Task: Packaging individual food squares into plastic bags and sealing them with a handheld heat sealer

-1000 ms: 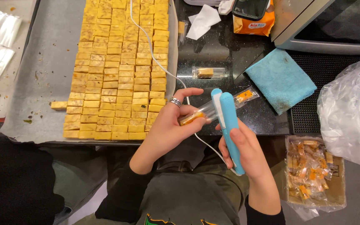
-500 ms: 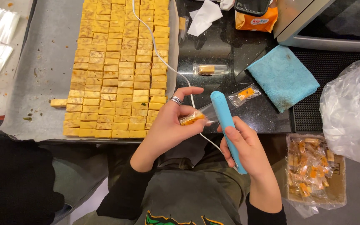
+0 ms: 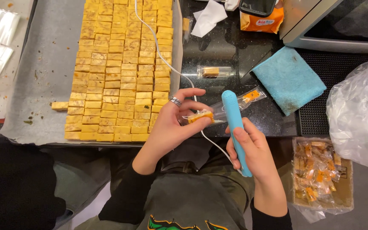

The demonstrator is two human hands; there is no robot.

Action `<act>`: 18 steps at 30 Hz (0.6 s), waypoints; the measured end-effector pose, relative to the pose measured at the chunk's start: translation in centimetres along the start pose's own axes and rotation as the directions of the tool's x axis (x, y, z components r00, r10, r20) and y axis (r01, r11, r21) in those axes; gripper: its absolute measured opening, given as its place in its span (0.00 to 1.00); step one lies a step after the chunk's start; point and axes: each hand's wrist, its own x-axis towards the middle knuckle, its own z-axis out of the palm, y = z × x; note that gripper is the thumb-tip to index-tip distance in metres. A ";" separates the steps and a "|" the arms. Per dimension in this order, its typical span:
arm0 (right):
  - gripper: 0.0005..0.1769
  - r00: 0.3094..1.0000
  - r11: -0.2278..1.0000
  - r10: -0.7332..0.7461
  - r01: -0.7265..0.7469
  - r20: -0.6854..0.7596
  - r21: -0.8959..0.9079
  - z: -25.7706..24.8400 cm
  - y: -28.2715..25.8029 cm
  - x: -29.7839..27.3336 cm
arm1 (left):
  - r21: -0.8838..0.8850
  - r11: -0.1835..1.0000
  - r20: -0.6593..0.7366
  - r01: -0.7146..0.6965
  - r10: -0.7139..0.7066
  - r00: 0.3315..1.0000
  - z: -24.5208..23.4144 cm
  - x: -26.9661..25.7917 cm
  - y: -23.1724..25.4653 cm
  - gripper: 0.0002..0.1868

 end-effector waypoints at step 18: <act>0.16 0.999 0.999 -0.022 0.022 -0.032 0.024 0.3 0.3 0.4 | -0.077 0.996 0.030 0.034 -0.032 0.999 0.6 0.0 -1.1 0.27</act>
